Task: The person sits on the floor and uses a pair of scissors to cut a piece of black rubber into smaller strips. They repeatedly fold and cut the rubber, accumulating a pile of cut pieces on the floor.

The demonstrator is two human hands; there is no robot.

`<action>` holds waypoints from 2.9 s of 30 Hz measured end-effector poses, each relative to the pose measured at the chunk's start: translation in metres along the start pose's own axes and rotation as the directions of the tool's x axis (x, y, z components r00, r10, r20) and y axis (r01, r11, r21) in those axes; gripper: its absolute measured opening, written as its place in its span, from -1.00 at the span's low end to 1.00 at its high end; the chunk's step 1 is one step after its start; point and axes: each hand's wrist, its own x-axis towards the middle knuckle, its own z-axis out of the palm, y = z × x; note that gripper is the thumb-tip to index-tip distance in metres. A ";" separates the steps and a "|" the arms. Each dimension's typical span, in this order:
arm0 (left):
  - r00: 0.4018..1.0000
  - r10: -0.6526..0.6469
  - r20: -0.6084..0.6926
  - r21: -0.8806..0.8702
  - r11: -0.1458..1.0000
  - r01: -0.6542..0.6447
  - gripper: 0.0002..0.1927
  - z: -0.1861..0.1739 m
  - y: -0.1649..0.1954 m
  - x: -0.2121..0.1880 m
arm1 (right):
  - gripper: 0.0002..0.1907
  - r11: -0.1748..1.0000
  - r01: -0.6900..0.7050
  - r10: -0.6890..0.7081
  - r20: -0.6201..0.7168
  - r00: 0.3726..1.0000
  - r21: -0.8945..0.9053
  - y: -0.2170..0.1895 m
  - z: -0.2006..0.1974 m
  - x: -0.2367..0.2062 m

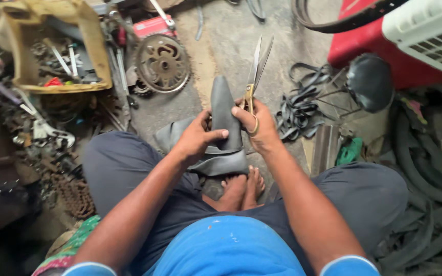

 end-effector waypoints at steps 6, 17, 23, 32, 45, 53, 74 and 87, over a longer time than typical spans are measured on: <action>0.995 -0.063 -0.082 -0.342 0.939 0.031 -0.58 -0.014 0.031 -0.055 | -0.61 0.879 0.083 -0.053 0.079 0.996 -0.470 -0.059 0.038 -0.050; 0.979 -0.161 -0.126 -0.466 0.881 0.085 -0.50 -0.010 0.067 -0.128 | -0.61 0.822 0.157 -0.057 0.195 0.979 -0.547 -0.072 0.078 -0.083; 0.971 -0.012 -0.239 -0.209 0.977 -0.040 -0.58 -0.023 0.057 -0.149 | -0.61 0.838 0.147 -0.003 0.264 0.965 -0.526 -0.060 0.112 -0.075; 0.941 0.002 -0.338 -0.249 0.964 -0.092 -0.50 -0.030 0.081 -0.167 | -0.60 0.883 0.117 0.051 0.341 0.939 -0.455 -0.050 0.137 -0.053; 0.929 -0.051 -0.365 -0.238 0.970 -0.040 -0.40 -0.031 0.096 -0.148 | -0.59 0.908 0.058 0.096 0.340 0.935 -0.416 -0.049 0.137 -0.016; 0.953 -0.050 -0.298 -0.308 0.950 -0.047 -0.37 -0.025 0.106 -0.137 | -0.58 0.932 0.000 0.129 0.332 0.934 -0.363 -0.048 0.130 -0.004; 0.956 0.007 -0.292 -0.177 0.982 -0.061 -0.37 -0.015 0.116 -0.135 | -0.56 0.988 0.007 0.048 0.357 0.933 -0.151 -0.067 0.115 -0.012; 0.945 -0.090 -0.314 -0.316 0.949 -0.014 -0.41 -0.015 0.107 -0.125 | -0.55 0.992 -0.094 0.116 0.326 0.938 -0.083 -0.069 0.102 -0.012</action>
